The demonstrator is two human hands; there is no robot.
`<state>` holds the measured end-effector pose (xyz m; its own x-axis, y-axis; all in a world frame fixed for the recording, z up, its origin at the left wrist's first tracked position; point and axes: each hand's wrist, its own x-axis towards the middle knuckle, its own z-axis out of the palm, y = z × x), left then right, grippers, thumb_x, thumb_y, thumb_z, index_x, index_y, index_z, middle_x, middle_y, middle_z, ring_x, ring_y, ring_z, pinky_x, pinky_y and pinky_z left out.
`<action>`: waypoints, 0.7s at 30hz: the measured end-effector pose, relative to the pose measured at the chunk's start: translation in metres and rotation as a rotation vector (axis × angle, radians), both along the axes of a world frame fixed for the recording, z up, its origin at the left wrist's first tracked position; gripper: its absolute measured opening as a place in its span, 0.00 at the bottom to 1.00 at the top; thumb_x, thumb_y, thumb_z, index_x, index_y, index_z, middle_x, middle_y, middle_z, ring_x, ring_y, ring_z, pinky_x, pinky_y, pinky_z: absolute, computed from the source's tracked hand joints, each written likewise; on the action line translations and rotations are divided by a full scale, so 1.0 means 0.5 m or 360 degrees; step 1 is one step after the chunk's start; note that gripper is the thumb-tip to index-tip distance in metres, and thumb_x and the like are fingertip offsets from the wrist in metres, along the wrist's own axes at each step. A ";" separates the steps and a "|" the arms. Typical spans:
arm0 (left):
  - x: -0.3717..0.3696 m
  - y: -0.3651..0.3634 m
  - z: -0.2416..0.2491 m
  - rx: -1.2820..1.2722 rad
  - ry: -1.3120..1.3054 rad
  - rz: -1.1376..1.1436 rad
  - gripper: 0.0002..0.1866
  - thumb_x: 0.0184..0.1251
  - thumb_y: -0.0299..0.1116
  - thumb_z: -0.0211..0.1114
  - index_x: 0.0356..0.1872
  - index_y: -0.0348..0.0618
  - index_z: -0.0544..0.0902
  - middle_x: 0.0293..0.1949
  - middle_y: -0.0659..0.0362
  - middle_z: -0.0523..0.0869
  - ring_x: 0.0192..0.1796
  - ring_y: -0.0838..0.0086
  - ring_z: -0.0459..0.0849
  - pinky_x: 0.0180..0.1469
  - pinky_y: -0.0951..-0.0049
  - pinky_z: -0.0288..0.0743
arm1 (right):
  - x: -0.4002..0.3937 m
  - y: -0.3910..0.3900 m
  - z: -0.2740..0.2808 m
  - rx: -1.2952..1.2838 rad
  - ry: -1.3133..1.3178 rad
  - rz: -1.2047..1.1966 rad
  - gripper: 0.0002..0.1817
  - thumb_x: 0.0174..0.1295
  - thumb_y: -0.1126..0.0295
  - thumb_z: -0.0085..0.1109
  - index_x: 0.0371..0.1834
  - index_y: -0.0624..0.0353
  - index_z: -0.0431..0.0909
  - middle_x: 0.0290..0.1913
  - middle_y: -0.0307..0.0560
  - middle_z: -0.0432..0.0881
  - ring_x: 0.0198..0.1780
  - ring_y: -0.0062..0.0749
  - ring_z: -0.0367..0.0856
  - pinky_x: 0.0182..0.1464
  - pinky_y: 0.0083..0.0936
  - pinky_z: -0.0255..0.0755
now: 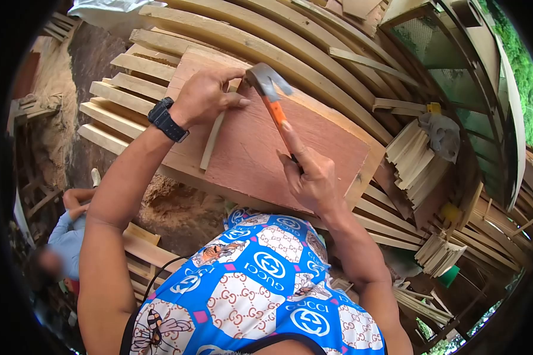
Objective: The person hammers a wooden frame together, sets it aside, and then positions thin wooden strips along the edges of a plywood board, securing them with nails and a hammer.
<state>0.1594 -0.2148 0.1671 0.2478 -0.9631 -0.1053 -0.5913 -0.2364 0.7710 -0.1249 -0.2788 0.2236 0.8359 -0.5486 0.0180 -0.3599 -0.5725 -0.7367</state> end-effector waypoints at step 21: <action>0.010 -0.010 -0.029 0.0016 -0.0027 0.0145 0.27 0.56 0.43 0.85 0.56 0.46 0.90 0.24 0.59 0.80 0.27 0.76 0.76 0.30 0.69 0.71 | 0.012 -0.002 0.000 -0.0111 0.0026 -0.0033 0.38 0.69 0.72 0.66 0.82 0.40 0.67 0.24 0.56 0.79 0.24 0.51 0.80 0.30 0.48 0.72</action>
<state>0.1644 -0.2197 0.1526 0.3361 -0.9354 -0.1101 -0.5800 -0.2976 0.7583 -0.1190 -0.2796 0.2235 0.8247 -0.5639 0.0430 -0.3841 -0.6143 -0.6893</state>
